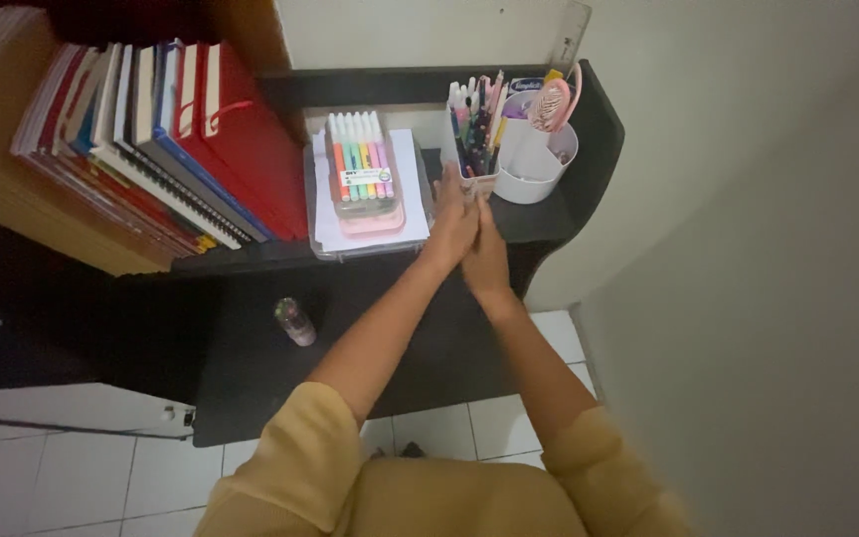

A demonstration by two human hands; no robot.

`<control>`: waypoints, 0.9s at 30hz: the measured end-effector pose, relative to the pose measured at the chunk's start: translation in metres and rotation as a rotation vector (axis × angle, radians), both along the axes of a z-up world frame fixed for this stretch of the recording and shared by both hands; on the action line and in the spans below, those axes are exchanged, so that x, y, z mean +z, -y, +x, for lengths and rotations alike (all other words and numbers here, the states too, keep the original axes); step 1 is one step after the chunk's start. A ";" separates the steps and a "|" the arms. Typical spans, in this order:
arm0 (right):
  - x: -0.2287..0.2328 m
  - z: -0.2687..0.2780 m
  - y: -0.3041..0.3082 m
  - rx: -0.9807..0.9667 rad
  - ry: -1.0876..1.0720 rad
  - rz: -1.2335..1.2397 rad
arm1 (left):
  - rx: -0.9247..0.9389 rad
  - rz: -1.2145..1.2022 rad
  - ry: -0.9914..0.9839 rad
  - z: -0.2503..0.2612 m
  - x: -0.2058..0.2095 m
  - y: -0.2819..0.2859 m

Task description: The recorder organizes various notebooks, books, and stationery items on a shelf and desk area.

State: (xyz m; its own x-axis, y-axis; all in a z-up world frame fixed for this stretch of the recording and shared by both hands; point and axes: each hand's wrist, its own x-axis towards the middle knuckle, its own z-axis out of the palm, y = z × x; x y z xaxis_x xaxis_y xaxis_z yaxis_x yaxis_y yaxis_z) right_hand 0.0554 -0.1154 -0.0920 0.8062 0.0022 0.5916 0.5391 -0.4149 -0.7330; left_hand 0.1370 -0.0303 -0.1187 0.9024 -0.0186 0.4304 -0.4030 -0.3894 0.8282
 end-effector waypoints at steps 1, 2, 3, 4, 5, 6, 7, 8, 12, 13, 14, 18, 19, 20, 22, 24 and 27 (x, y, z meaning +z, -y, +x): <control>0.009 -0.001 0.001 0.002 0.002 -0.001 | 0.002 -0.001 0.002 0.003 -0.005 0.000; 0.018 -0.003 0.001 0.035 -0.036 -0.013 | -0.017 -0.049 0.024 0.007 -0.011 0.000; 0.026 -0.006 0.002 0.068 -0.076 -0.025 | -0.037 -0.098 0.045 0.009 -0.017 0.001; 0.032 -0.009 0.001 0.070 -0.076 -0.027 | -0.035 -0.100 0.045 -0.003 -0.004 -0.001; 0.039 -0.010 -0.003 0.105 -0.166 -0.016 | -0.035 -0.151 -0.045 -0.012 0.010 -0.005; 0.045 -0.011 -0.006 0.140 -0.255 -0.005 | -0.037 -0.203 -0.135 -0.022 0.024 -0.009; 0.036 -0.008 -0.007 0.148 -0.255 -0.004 | -0.029 -0.201 -0.135 -0.033 0.038 -0.014; 0.026 -0.005 -0.009 0.175 -0.234 -0.004 | -0.097 -0.260 -0.183 -0.045 0.052 -0.020; 0.033 -0.015 -0.029 0.213 -0.057 -0.072 | -0.124 -0.255 -0.055 -0.044 0.015 -0.037; 0.039 -0.022 -0.038 0.228 -0.062 -0.074 | -0.108 -0.257 -0.058 -0.056 0.022 -0.049; 0.046 -0.029 -0.047 0.207 -0.019 -0.117 | -0.138 -0.239 0.041 -0.067 0.028 -0.061; 0.046 -0.063 -0.084 0.215 0.115 -0.080 | -0.069 -0.120 0.256 -0.155 0.094 -0.113; 0.036 -0.069 -0.097 0.230 0.108 -0.079 | -0.054 -0.119 0.249 -0.168 0.090 -0.129; 0.026 -0.075 -0.109 0.190 0.180 -0.105 | 0.039 -0.120 0.225 -0.182 0.087 -0.144; 0.007 -0.088 -0.131 0.161 0.247 -0.125 | 0.144 -0.118 0.194 -0.204 0.072 -0.170; -0.012 -0.101 -0.158 0.313 0.113 -0.113 | 0.290 -0.029 0.313 -0.219 0.049 -0.199; -0.049 -0.103 -0.198 0.458 -0.137 -0.187 | 0.460 0.071 0.237 -0.236 0.014 -0.233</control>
State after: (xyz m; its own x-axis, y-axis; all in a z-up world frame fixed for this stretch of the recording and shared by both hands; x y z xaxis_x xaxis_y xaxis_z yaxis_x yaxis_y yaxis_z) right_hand -0.0472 0.0823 -0.1414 0.7679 0.4692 0.4360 0.6002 -0.2895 -0.7456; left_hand -0.0991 0.2023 -0.1045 0.7017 0.3205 0.6363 -0.3503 -0.6225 0.6998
